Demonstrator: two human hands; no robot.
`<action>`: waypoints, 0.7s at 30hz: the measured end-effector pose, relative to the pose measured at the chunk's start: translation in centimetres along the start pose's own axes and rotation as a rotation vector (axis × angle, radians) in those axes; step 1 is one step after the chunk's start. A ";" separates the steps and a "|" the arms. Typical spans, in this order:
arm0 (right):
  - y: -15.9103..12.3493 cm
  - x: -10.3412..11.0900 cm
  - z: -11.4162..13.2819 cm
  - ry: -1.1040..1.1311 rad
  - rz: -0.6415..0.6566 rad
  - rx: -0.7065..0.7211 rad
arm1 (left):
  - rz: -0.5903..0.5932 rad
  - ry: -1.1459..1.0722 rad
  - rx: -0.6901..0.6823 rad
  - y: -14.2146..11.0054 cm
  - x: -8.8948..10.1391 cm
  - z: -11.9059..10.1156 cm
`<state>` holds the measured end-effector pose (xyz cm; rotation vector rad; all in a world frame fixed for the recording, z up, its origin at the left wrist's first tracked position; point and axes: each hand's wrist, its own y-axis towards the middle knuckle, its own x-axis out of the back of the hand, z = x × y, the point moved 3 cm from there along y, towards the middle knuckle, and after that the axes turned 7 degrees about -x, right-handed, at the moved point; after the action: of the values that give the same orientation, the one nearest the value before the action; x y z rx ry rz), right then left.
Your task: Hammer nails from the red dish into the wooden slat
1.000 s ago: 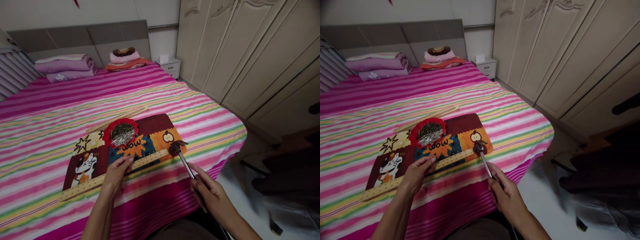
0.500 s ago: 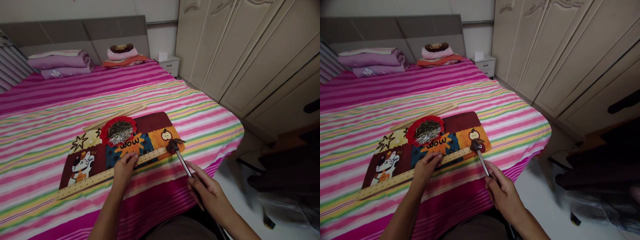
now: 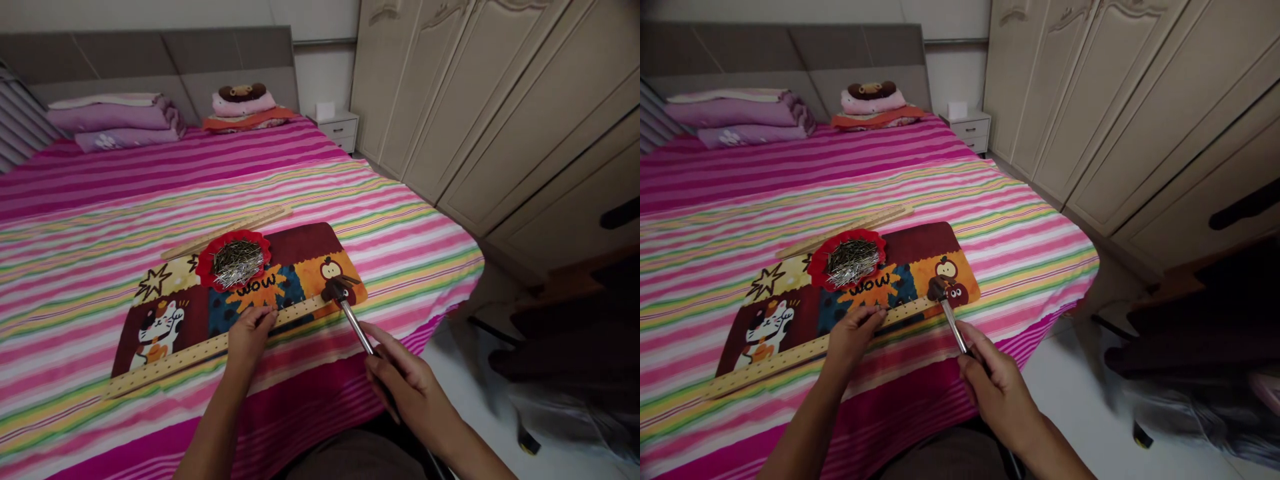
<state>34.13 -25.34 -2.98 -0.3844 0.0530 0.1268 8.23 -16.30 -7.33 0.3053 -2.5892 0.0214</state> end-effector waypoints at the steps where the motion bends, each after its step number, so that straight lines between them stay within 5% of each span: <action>1: 0.1 -0.5 0.3 -0.015 0.035 0.010 | -0.005 0.007 -0.017 0.0 0.0 0.1; 12: 2.4 -6.2 3.1 -0.267 0.253 0.178 | -0.005 0.075 -0.086 -0.5 0.4 -0.5; 21: 2.3 -5.8 3.2 -0.322 0.197 0.195 | 0.004 0.097 -0.097 -0.5 0.1 -0.1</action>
<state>28.14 -22.67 -0.43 -0.1599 -0.2138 0.3741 8.27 -16.81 -7.22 0.2571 -2.4850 -0.0851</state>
